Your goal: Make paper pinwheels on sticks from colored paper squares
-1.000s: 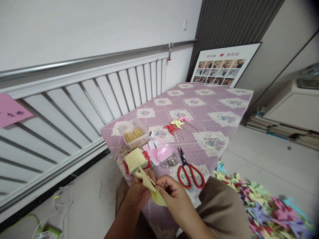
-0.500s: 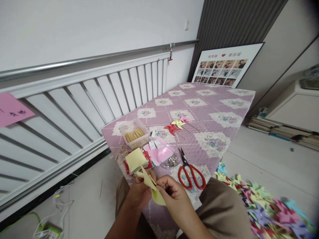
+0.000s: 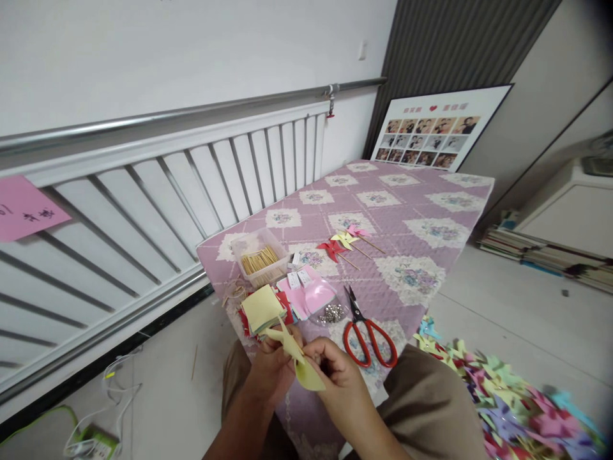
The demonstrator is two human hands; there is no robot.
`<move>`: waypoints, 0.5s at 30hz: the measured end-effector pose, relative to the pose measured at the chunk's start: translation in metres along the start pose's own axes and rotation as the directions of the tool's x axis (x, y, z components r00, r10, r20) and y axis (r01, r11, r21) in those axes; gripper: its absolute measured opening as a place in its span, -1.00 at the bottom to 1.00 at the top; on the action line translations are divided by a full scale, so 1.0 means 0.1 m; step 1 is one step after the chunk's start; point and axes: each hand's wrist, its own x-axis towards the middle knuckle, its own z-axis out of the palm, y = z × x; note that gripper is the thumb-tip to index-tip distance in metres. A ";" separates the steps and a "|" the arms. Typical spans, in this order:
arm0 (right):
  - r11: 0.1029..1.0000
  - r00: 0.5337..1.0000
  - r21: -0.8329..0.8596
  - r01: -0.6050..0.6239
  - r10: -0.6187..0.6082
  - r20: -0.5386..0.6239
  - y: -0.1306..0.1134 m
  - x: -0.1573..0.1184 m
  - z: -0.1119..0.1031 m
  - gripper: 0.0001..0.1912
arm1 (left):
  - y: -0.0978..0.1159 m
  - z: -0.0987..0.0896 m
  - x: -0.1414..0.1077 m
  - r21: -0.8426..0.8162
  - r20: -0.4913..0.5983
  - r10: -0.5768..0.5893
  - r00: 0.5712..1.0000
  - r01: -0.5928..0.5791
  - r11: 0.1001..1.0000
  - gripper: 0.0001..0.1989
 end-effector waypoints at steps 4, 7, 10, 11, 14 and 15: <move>1.000 1.000 0.001 0.015 -0.015 -0.012 0.02 0.01 0.00 -0.87 | -0.03 -0.03 0.01 -0.018 -0.006 -0.013 1.000 0.013 1.000 -0.74; 1.000 1.000 0.005 0.014 -0.013 -0.023 0.03 0.01 0.00 -0.88 | -0.03 -0.02 0.02 -0.015 -0.003 -0.046 0.999 0.046 0.999 -0.74; 1.000 0.999 0.015 0.020 -0.020 -0.027 0.02 0.02 0.00 -0.86 | -0.03 0.02 0.02 -0.012 -0.029 -0.067 0.997 0.067 0.998 -0.71; 1.000 0.999 0.019 0.022 -0.021 -0.029 0.02 0.02 0.00 -0.85 | -0.03 0.03 0.02 -0.011 -0.047 -0.065 0.997 0.064 0.998 -0.71; 0.999 0.999 0.028 0.018 -0.017 -0.040 -0.01 0.03 0.00 -0.82 | -0.04 0.06 0.02 0.004 -0.093 -0.048 0.994 0.049 0.999 -0.71; 0.999 0.999 0.030 0.017 -0.016 -0.044 -0.01 0.03 0.00 -0.81 | -0.04 0.06 0.02 0.012 -0.102 -0.042 0.994 0.043 0.999 -0.71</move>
